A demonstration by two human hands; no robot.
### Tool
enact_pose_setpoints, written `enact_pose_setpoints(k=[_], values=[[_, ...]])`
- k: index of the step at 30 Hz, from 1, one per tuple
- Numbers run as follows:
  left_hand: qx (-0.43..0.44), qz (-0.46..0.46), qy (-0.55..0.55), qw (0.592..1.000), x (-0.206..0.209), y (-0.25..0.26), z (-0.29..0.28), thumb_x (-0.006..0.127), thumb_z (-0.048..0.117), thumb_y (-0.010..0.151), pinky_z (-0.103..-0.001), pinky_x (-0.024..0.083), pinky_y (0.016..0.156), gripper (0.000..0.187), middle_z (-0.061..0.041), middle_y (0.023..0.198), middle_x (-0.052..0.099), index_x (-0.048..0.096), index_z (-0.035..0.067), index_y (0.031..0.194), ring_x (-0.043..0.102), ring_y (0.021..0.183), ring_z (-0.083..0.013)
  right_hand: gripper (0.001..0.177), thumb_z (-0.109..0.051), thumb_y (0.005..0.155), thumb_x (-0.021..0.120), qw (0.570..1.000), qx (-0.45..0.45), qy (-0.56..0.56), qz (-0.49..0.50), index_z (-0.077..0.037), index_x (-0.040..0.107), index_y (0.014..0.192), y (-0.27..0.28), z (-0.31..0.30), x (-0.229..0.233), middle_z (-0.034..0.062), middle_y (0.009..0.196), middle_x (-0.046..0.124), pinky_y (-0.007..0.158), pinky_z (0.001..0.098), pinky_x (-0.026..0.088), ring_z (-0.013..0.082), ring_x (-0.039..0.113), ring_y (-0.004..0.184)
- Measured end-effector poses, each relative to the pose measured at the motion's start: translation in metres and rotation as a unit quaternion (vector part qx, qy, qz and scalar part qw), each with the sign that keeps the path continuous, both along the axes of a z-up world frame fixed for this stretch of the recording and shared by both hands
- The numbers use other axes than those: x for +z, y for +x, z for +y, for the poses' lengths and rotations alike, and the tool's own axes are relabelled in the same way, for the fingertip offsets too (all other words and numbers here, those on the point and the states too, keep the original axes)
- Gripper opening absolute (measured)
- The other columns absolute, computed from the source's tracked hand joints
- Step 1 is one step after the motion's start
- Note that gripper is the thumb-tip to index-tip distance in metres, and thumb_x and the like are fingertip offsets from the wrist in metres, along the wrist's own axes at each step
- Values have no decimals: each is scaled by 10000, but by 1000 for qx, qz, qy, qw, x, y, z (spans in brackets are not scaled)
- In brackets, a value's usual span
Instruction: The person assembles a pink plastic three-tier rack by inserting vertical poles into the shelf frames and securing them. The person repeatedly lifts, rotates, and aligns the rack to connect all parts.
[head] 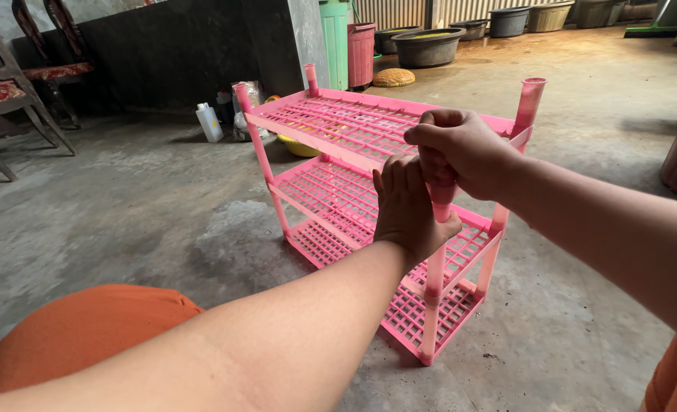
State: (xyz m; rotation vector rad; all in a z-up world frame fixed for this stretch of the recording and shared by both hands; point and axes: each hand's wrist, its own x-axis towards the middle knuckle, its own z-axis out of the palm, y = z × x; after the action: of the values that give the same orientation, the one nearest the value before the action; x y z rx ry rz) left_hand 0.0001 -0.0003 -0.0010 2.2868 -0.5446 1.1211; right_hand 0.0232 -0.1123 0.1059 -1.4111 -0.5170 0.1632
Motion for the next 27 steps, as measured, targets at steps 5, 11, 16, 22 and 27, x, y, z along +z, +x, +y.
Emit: enact_pose_setpoints(k=[5, 11, 16, 22, 27], values=[[-2, -3, -8, 1000, 1, 3, -4, 869, 242, 582, -638, 158, 1221, 979, -167, 1357, 373, 312, 69, 1368, 310, 1412, -382, 354, -94, 918, 681, 997, 77, -13, 16, -100, 434, 665, 11, -11, 1, -1, 527, 401, 395, 303, 324, 128, 392, 423], [-6, -10, -3, 1000, 2, 0, 0, 870, 250, 586, -655, 162, 1198, 968, -179, 1338, 369, 311, 58, 1353, 307, 1392, -396, 351, -162, 922, 718, 1000, 13, 14, -15, -97, 462, 691, 0, -3, -4, -6, 534, 425, 372, 289, 298, 106, 371, 416], [9, -24, 10, 1000, 0, -1, -1, 844, 228, 636, -637, 192, 1228, 843, -130, 1344, 406, 365, 109, 1319, 351, 1398, -352, 318, -222, 947, 753, 973, -198, -30, -118, -76, 533, 768, -14, 15, -11, 2, 576, 518, 417, 278, 397, 87, 475, 462], [-4, -25, 7, 1000, 0, 2, -2, 853, 242, 599, -643, 182, 1209, 936, -177, 1322, 386, 320, 33, 1340, 327, 1374, -389, 266, -166, 929, 701, 995, -86, -31, -31, -66, 539, 743, -3, 8, 0, 11, 536, 449, 370, 299, 333, 113, 392, 412], [8, -31, 2, 1000, 0, 5, -4, 865, 255, 566, -640, 190, 1181, 949, -185, 1302, 376, 343, 32, 1325, 321, 1362, -406, 329, -169, 957, 702, 1000, 21, -14, -14, -81, 486, 726, 10, -7, -5, -3, 553, 428, 384, 295, 305, 118, 386, 436]])
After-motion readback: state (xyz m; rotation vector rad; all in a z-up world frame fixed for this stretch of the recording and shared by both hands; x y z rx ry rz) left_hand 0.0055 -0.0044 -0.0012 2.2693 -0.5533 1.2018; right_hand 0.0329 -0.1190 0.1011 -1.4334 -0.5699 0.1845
